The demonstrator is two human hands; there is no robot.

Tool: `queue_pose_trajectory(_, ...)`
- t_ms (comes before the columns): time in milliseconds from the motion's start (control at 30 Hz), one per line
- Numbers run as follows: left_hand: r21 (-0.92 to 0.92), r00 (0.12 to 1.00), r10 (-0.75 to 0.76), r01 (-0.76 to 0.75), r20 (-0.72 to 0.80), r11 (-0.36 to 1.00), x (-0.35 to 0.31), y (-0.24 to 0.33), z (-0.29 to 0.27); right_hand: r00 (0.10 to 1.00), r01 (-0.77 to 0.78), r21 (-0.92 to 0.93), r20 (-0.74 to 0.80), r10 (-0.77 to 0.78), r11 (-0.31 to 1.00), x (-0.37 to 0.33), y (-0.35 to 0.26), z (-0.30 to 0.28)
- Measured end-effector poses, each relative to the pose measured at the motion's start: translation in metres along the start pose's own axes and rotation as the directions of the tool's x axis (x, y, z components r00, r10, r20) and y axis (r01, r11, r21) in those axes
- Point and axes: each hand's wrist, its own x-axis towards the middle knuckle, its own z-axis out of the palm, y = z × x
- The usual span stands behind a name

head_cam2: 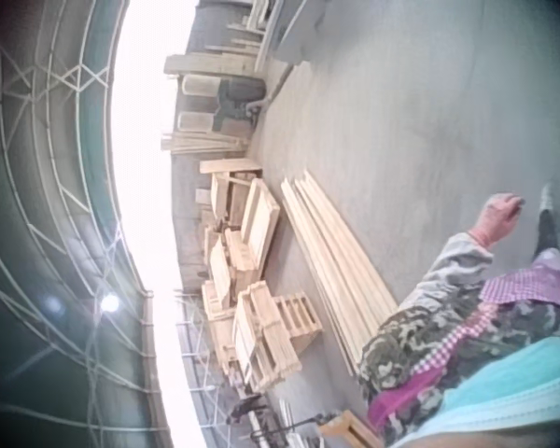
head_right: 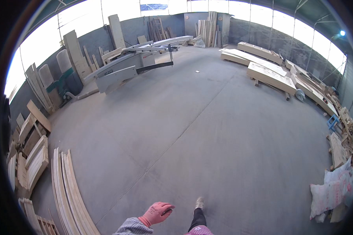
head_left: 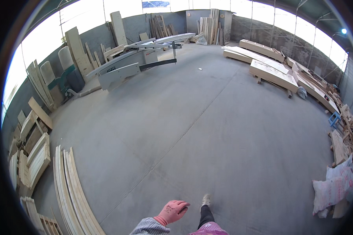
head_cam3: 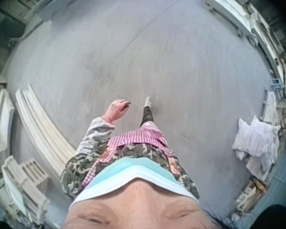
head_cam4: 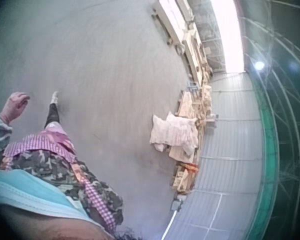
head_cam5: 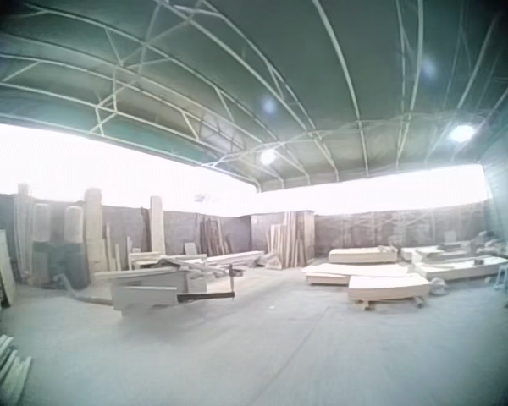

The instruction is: The person assembles a wooden crate by placing wooden planks and blocks onto a large plywood base and securing them with a red pneumatic nail gun. The person repeatedly positions pieces, aligns them, and fastens them in place.

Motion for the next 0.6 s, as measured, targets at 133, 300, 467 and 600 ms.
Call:
queue_pose_trajectory(133,-0.084,0.992,-0.115,0.119,0.059,0.989,0.159,-0.053,-0.002,1.000,0.007,0.038,-0.006,-0.007,0.999,0.099,-0.166,-0.033)
queue_pose_trajectory(300,-0.065,0.977,-0.210,0.208,-0.023,0.976,0.299,-0.131,-0.045,0.911,0.396,-0.032,-0.113,-0.397,0.918,0.254,-0.519,-0.099)
queue_pose_trajectory(467,-0.009,0.884,-0.456,0.458,-0.104,0.889,0.441,-0.247,-0.076,0.519,0.853,0.094,-0.254,-0.816,0.513,0.360,-0.950,-0.163)
queue_pose_trajectory(600,-0.009,0.872,-0.488,0.488,-0.035,0.873,0.599,-0.334,-0.110,0.532,0.759,0.545,-0.203,-0.822,0.357,0.432,-1.099,-0.173)
